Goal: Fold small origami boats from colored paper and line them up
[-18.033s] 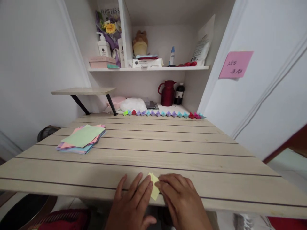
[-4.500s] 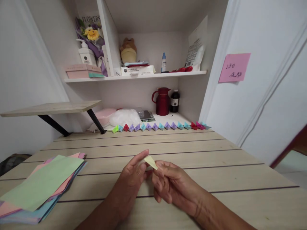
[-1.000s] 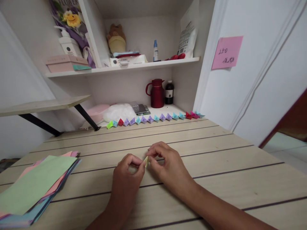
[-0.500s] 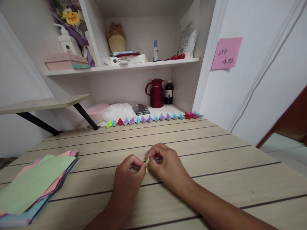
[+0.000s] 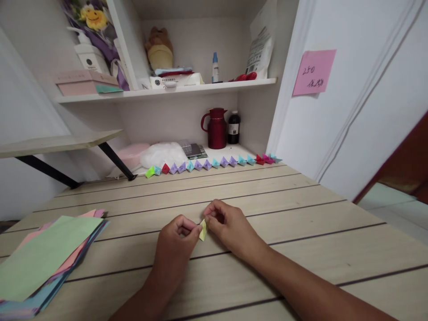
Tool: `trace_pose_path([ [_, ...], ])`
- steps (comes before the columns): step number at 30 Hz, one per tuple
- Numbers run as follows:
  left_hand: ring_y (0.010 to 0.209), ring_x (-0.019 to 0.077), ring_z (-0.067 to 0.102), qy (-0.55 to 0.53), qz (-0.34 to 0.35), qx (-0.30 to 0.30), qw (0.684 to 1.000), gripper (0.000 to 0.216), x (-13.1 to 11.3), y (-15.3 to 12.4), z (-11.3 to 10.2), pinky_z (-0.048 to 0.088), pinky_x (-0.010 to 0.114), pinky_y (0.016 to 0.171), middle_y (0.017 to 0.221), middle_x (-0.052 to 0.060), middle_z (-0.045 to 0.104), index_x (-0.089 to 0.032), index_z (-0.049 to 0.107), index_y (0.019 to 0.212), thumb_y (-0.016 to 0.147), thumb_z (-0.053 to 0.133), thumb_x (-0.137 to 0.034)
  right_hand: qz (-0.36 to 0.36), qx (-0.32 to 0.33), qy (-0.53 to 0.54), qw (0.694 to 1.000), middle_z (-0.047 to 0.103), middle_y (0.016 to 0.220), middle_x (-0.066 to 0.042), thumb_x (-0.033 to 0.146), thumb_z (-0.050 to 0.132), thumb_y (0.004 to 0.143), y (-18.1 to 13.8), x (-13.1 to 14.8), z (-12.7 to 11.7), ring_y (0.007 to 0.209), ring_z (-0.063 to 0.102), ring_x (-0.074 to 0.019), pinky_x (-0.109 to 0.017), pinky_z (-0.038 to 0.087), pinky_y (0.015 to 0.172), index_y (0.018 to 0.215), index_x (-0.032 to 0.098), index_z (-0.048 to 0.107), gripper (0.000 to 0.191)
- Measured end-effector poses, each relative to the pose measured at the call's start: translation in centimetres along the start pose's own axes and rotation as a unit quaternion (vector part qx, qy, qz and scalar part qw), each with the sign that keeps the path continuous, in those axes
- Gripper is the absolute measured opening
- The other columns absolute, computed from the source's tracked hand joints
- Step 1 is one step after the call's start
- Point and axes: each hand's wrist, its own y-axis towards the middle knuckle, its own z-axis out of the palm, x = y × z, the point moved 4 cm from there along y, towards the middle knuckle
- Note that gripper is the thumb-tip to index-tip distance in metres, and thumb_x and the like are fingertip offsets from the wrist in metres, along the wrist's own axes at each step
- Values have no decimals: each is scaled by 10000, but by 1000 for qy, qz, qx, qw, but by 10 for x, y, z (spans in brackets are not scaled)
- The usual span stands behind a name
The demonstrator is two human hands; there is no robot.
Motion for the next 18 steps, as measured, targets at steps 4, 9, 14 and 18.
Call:
trace_pose_path([
  [4, 546, 125, 537, 3, -3, 0, 1000, 144, 0, 1, -2, 410, 226, 557, 563, -21, 612, -190, 573, 573, 701, 638, -187, 0, 32, 9, 999, 620, 793, 11, 236, 612, 789, 1, -3, 2, 731, 568, -158, -273, 440, 680, 1001, 205, 592, 216],
  [9, 543, 128, 545, 9, 1, 1, 1000, 138, 2, 1, -1, 411, 227, 547, 566, -27, 602, -198, 550, 589, 708, 618, -182, 25, 3, -41, 999, 612, 685, 13, 216, 582, 793, 1, -6, -3, 662, 543, -149, -261, 411, 626, 734, 189, 620, 76],
  [14, 597, 125, 577, 45, 85, -29, 995, 85, 3, 1, -1, 435, 243, 615, 684, -31, 624, -210, 550, 693, 722, 592, -143, -11, 5, -84, 996, 642, 708, 14, 199, 558, 812, -1, 5, -6, 682, 563, -151, -259, 412, 641, 746, 197, 635, 101],
  [18, 678, 136, 607, 62, 112, -33, 991, 96, 4, 2, -2, 454, 264, 688, 746, -27, 646, -219, 566, 702, 744, 577, -134, -24, 11, -88, 996, 661, 734, 8, 205, 551, 824, -3, 10, -3, 708, 585, -157, -257, 426, 649, 758, 200, 637, 109],
])
